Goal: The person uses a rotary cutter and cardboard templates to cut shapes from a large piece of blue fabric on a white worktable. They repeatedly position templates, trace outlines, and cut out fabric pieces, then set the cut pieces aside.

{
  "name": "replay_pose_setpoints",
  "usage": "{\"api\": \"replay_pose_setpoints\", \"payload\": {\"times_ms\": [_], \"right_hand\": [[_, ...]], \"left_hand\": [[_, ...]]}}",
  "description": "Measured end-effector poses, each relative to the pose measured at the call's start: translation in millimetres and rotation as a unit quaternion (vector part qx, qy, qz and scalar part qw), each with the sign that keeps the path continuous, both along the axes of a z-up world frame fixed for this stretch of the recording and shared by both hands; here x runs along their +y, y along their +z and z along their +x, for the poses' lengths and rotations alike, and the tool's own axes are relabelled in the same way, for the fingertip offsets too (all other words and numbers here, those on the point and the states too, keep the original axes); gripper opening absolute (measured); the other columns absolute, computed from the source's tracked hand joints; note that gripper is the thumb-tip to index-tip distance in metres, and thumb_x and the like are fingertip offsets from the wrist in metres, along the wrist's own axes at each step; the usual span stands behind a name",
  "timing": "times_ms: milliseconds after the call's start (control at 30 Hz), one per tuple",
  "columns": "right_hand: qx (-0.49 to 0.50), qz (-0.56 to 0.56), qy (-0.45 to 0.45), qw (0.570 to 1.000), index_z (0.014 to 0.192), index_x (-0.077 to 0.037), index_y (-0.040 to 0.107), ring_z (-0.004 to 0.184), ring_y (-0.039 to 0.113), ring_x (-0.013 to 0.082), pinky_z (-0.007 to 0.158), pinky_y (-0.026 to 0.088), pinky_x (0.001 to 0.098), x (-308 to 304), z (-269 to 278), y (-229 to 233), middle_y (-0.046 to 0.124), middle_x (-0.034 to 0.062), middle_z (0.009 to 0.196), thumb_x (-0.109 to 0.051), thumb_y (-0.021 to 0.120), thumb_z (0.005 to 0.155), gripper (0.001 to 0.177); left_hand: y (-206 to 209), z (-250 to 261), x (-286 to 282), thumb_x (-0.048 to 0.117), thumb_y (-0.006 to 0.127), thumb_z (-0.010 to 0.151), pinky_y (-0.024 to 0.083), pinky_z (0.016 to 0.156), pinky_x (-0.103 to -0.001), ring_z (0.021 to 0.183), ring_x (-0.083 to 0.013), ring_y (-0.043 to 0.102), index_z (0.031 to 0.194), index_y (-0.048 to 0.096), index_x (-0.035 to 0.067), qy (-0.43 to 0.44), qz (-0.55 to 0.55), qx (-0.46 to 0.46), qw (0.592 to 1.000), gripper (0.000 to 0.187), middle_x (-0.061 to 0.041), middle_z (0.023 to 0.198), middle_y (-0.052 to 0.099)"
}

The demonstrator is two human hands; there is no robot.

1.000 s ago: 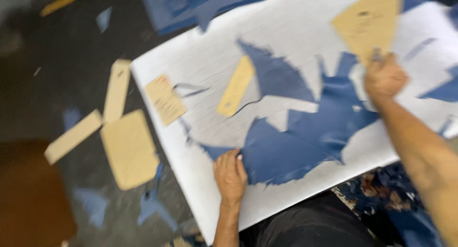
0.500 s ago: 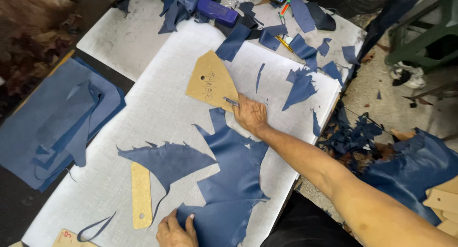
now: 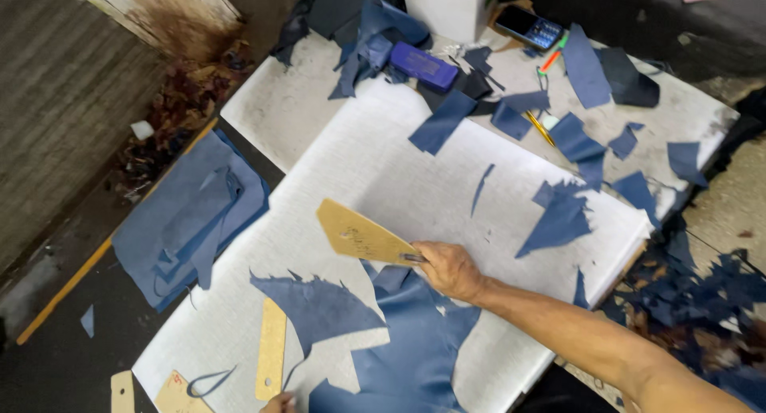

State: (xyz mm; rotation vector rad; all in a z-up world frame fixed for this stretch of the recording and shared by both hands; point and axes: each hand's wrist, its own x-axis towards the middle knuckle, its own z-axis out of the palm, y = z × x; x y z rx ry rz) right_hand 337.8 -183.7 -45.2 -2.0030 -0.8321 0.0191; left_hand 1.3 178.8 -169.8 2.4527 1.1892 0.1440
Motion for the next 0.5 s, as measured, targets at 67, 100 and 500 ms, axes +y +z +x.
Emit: {"api": "replay_pose_setpoints", "payload": {"times_ms": [67,100,500], "right_hand": [[0.097,-0.005,-0.001,0.995,0.118,-0.007,0.069,0.088,0.076,0.0287,0.076,0.06,0.0378,0,20,1,0.075,0.0129,0.099,-0.014,0.065,0.094,0.025],[0.138,-0.025,0.01,0.99,0.12,-0.008,0.068,0.088,0.076,0.0278,0.077,0.06,0.0375,2,33,-1,0.076,0.0128,0.101,-0.018,0.065,0.096,0.026],[-0.209,-0.203,-0.146,0.945,0.115,-0.015,0.076,0.081,0.07,0.0428,0.074,0.058,0.0505,67,390,35,0.046,0.0286,0.151,-0.007,0.063,0.082,0.036]], "left_hand": [[7,11,14,0.035,0.086,0.067,0.051,0.097,-0.051,0.106,-0.0419,0.063,0.116,0.069,0.003,0.017,-0.008,-0.011,1.0,0.062,-0.027,0.116,0.062],[9,16,14,0.036,0.085,0.067,0.05,0.099,-0.052,0.109,-0.0432,0.062,0.117,0.069,0.002,0.019,-0.001,-0.029,0.999,0.063,-0.028,0.119,0.061],[-59,122,-80,0.057,0.073,0.065,0.034,0.112,-0.071,0.134,-0.0603,0.041,0.124,0.066,0.002,-0.059,0.284,-0.14,0.947,0.081,-0.038,0.137,0.052]]}}
